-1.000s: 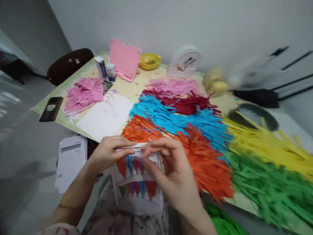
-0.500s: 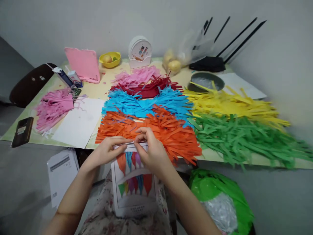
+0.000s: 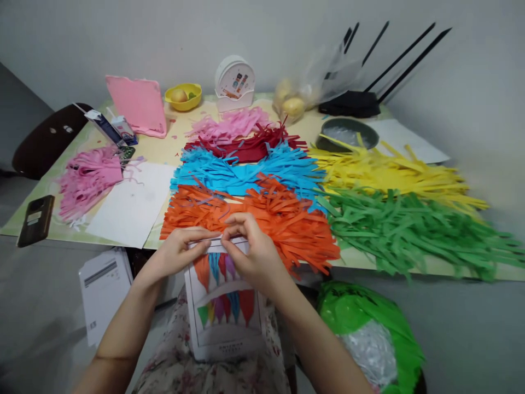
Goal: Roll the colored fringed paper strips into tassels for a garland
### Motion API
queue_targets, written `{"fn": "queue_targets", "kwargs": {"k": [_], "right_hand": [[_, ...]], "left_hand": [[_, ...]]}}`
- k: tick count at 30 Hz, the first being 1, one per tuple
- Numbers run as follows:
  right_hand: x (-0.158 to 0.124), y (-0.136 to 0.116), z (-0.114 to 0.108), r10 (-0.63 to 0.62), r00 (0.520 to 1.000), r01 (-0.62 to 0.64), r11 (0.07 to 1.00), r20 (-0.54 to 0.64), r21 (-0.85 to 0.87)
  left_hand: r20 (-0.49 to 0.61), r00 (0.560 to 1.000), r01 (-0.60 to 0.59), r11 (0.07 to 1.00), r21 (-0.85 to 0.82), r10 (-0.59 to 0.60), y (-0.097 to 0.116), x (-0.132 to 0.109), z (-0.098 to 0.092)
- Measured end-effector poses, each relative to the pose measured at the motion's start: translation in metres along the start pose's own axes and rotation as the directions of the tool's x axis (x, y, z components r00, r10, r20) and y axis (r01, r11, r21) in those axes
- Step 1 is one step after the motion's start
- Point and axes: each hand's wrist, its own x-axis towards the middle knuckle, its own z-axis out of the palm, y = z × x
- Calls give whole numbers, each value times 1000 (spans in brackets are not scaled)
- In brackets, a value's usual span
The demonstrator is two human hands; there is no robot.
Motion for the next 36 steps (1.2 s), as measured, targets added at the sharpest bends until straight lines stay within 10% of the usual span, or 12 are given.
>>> {"fn": "queue_targets", "kwargs": {"k": [10, 17, 27, 31, 36], "right_hand": [[4, 6, 10, -191, 979, 154, 923, -73, -352], [0, 12, -6, -474, 874, 440, 682, 105, -584], [-14, -25, -64, -401, 893, 449, 760, 205, -470], [-56, -52, -108, -310, 947, 294, 747, 78, -597], [-141, -47, -155, -83, 988, -41, 684, -134, -728]], "left_hand": [[2, 999, 34, 999, -27, -34, 2, 0, 0], [-79, 994, 72, 996, -46, -76, 4, -1, 4], [-12, 963, -268, 962, -52, 268, 38, 25, 12], [-2, 872, -485, 865, -132, 489, 65, 55, 49], [202, 862, -394, 865, -312, 465, 73, 84, 158]]}}
